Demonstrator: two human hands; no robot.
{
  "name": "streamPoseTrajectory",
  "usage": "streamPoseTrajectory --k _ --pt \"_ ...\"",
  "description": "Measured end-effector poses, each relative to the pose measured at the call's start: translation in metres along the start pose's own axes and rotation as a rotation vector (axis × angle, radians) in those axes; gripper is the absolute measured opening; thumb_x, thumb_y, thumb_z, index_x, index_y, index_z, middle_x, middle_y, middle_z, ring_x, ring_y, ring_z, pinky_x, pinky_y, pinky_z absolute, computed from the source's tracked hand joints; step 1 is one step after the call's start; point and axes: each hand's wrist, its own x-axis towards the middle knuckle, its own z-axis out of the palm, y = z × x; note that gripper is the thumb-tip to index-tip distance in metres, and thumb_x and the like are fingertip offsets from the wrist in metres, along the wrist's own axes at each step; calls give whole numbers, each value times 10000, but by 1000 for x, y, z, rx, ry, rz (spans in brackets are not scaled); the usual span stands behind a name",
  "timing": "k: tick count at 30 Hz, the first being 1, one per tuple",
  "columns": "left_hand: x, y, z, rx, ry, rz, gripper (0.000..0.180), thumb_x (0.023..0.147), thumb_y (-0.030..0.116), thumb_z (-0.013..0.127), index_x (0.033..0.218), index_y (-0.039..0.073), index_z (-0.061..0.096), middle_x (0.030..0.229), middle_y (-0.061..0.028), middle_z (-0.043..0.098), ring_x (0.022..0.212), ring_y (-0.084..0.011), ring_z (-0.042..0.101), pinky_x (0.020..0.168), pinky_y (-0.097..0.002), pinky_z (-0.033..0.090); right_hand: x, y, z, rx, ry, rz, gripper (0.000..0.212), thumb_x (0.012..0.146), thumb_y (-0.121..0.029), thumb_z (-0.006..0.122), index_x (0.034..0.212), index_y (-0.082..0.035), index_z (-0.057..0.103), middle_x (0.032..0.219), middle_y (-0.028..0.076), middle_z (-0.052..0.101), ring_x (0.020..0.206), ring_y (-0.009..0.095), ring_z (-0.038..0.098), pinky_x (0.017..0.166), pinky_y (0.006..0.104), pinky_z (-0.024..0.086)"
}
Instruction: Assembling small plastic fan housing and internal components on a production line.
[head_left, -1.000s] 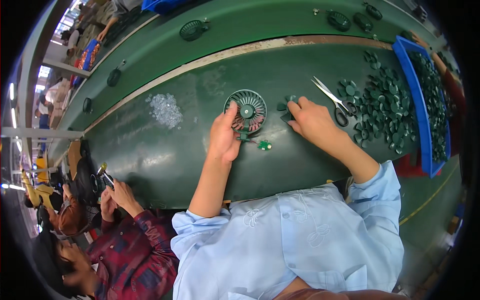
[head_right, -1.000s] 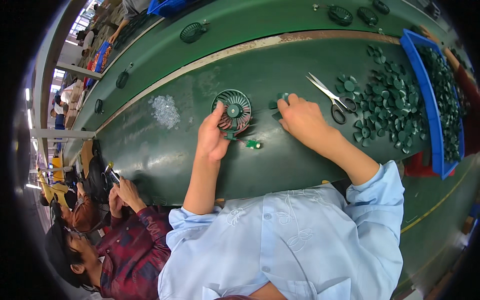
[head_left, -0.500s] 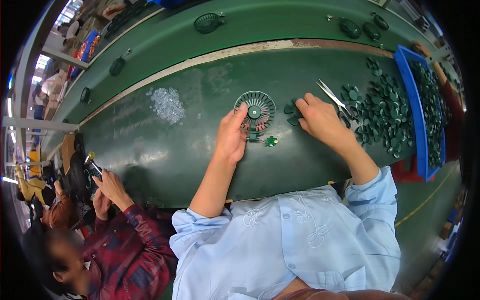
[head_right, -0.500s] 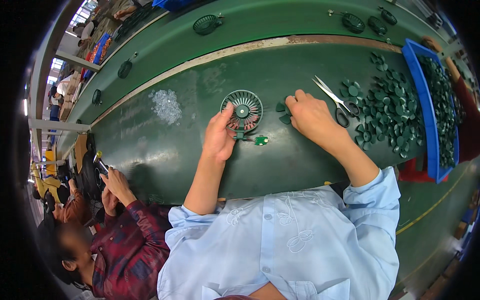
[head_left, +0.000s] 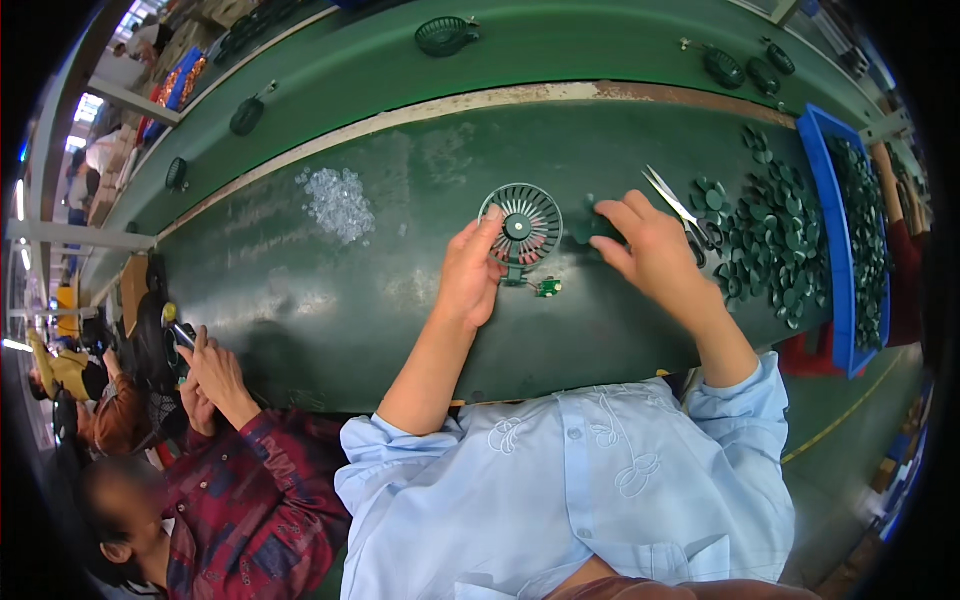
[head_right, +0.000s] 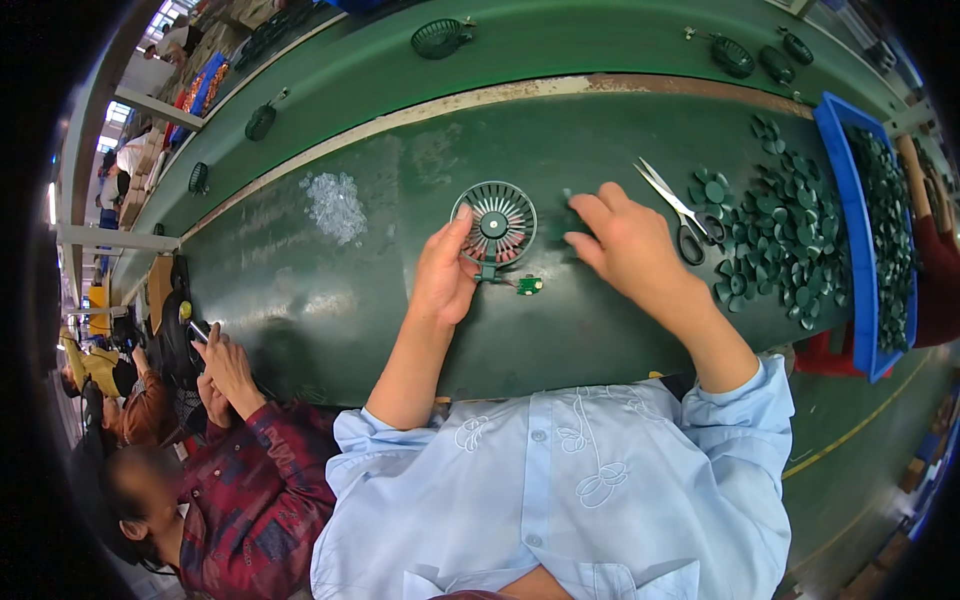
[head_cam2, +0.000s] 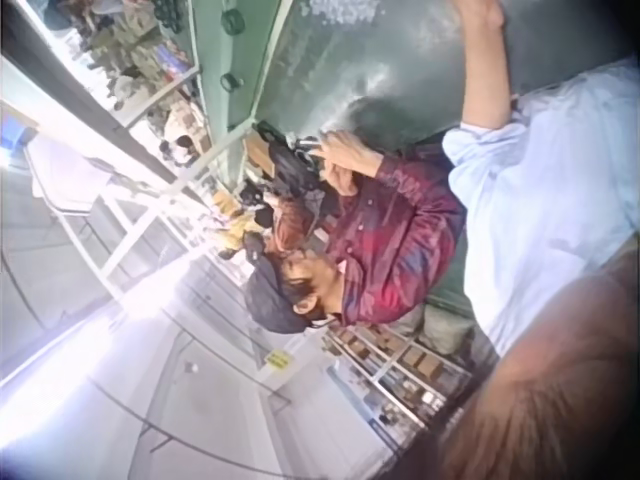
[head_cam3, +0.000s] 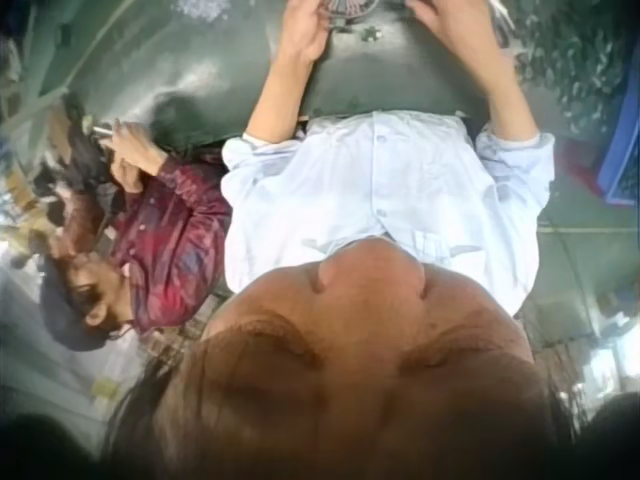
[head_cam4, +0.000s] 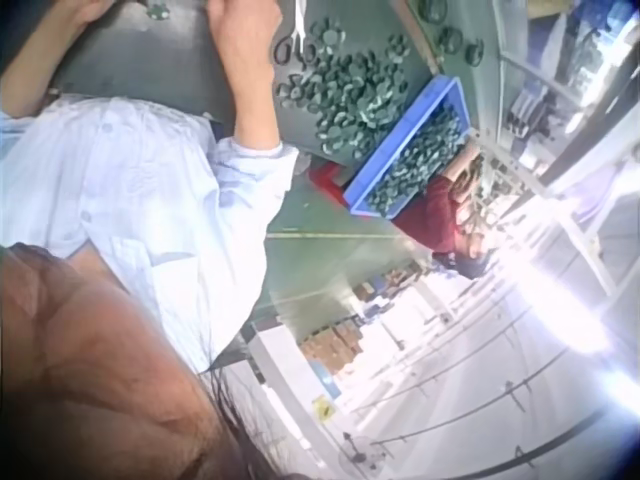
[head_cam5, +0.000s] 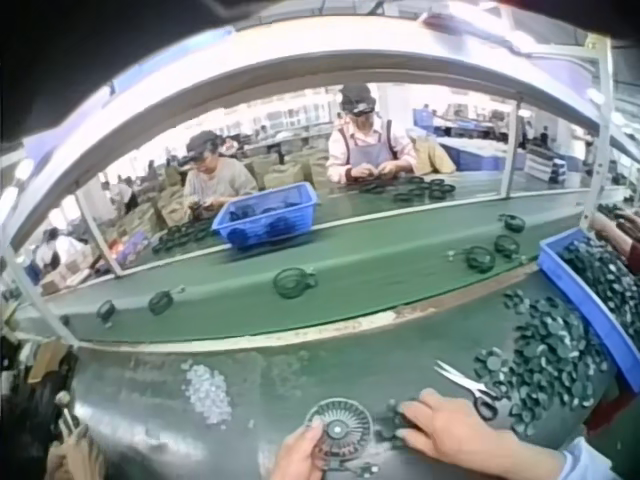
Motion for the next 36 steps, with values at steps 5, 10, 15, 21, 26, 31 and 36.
streamPoseTrajectory --k 5,10,15,21,26,31,36 --pt "-6 -1 5 -10 -87 -15 335 981 332 572 1098 19 599 966 -48 659 822 -111 641 688 -244 524 14 -45 15 38 104 -180 316 776 -148 724 1049 -66 586 896 102 525 820 279 604 628 401 516" --pt "-7 -18 10 118 39 93 221 962 157 604 1128 12 590 975 -26 642 845 -81 604 733 -244 516 30 -48 44 -18 111 -155 256 772 -120 699 972 -37 564 893 112 513 828 284 594 624 401 522" --pt "-6 -16 11 146 40 215 255 933 129 652 1145 6 580 1006 -46 655 855 -109 627 773 -271 530 26 -50 33 81 226 -183 366 761 -127 706 1096 -38 588 1003 119 566 936 293 591 665 389 536" --pt "-8 -16 11 640 97 389 370 859 116 678 1180 -35 574 1009 -99 677 941 -148 620 844 -298 503 37 -11 29 608 -127 152 399 756 -238 784 1020 16 624 808 159 652 708 266 626 667 366 489" --pt "-3 -22 0 633 86 444 339 887 127 656 1175 -30 570 1006 -102 654 945 -141 608 826 -298 503 47 -11 36 545 -201 159 340 756 -227 789 923 19 625 717 87 600 654 144 537 610 307 451" --pt "13 -28 -5 348 70 424 495 940 152 605 1356 -14 395 1050 -101 612 868 -120 585 792 -283 503 100 7 4 617 -175 415 272 755 -204 743 907 -1 644 712 4 591 622 76 532 504 241 415" --pt "14 -24 -3 531 151 507 400 954 150 575 1285 -32 447 920 -70 629 781 -125 590 721 -279 493 156 205 9 1093 358 720 269 883 -286 707 975 -35 675 786 7 642 669 99 599 533 220 456"
